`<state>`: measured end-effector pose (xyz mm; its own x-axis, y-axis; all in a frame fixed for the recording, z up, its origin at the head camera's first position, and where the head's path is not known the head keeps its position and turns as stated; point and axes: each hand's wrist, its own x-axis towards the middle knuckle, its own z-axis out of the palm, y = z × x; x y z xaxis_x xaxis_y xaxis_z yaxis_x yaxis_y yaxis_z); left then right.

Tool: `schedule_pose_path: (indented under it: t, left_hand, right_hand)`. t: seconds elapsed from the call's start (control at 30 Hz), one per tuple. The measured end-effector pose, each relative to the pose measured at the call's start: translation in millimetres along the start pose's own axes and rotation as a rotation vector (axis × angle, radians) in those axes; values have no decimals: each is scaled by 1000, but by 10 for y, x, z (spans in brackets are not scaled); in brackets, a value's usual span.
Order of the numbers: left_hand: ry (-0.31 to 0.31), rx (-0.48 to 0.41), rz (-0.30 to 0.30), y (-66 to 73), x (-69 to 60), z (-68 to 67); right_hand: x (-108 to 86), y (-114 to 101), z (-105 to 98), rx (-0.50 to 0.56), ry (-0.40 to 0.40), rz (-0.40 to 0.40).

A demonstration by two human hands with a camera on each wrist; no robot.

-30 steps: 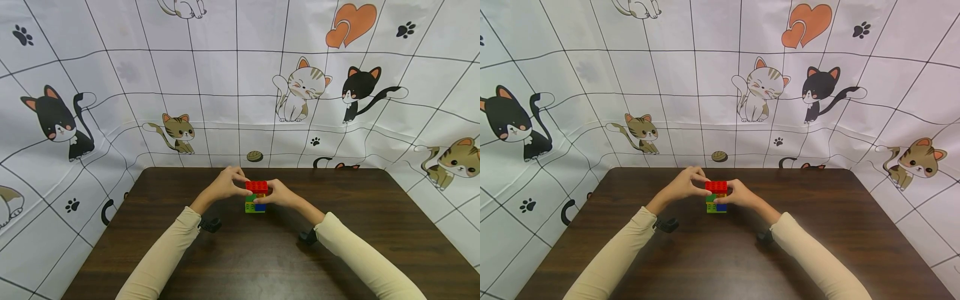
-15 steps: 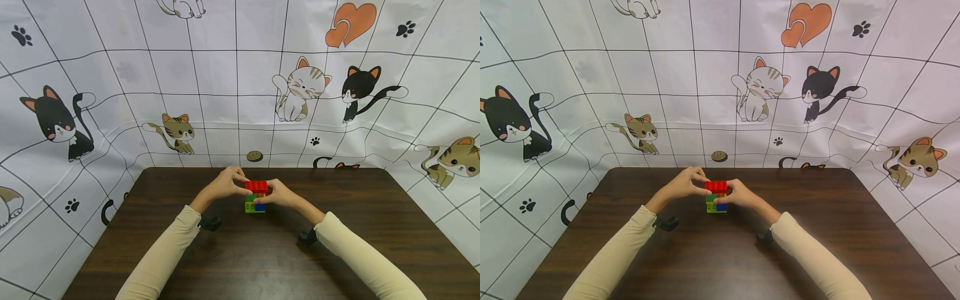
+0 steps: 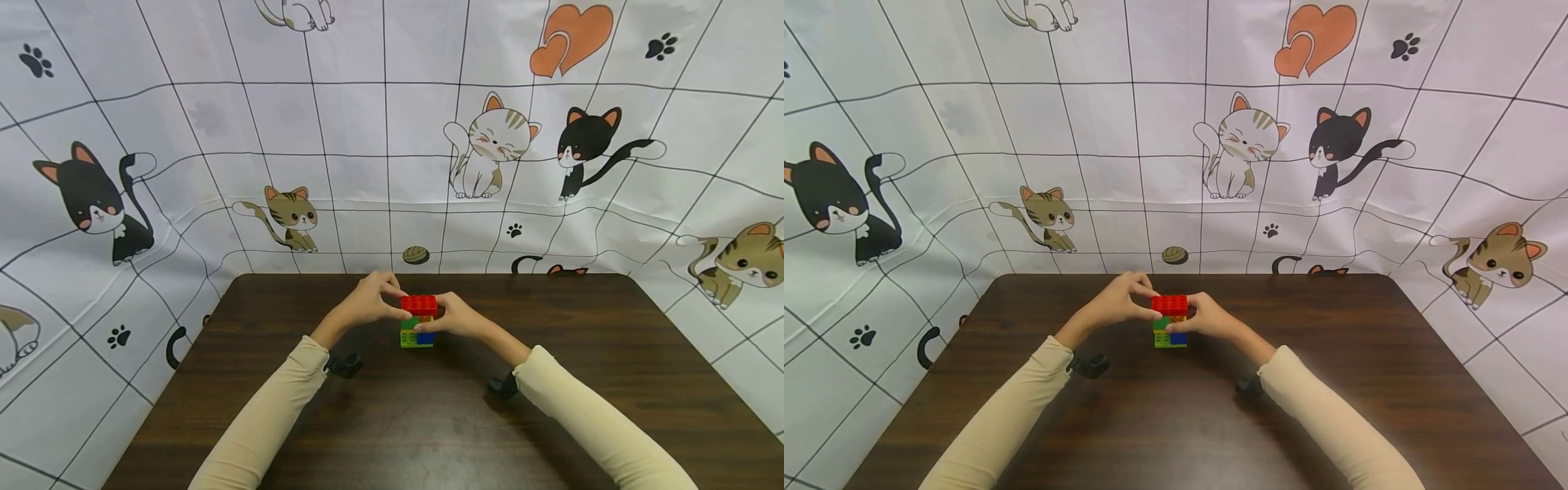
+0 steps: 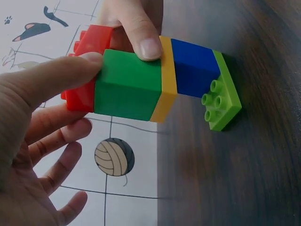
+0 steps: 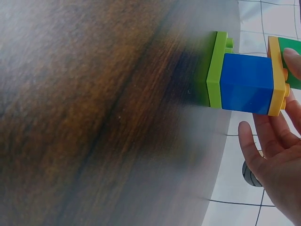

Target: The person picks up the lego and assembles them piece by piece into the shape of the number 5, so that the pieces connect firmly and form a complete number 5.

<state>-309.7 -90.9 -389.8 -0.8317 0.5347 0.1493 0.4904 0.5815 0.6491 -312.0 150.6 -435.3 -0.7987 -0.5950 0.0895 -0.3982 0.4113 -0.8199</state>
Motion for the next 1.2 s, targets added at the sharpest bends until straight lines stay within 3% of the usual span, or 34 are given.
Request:
schedule_pose_path:
  t: [0.3,0.6,1.2]
  left_hand:
    - [-14,-9,12,-24,5,-5]
    - [-26,-32,28,-49,-7,-3]
    - [-7,91,67,79,31,-21]
  right_hand:
    - [-12,-82,-5,4,-14,15]
    - [-2,-28,-2,9,-17,-1]
    - [-25,35,36,44,38,2]
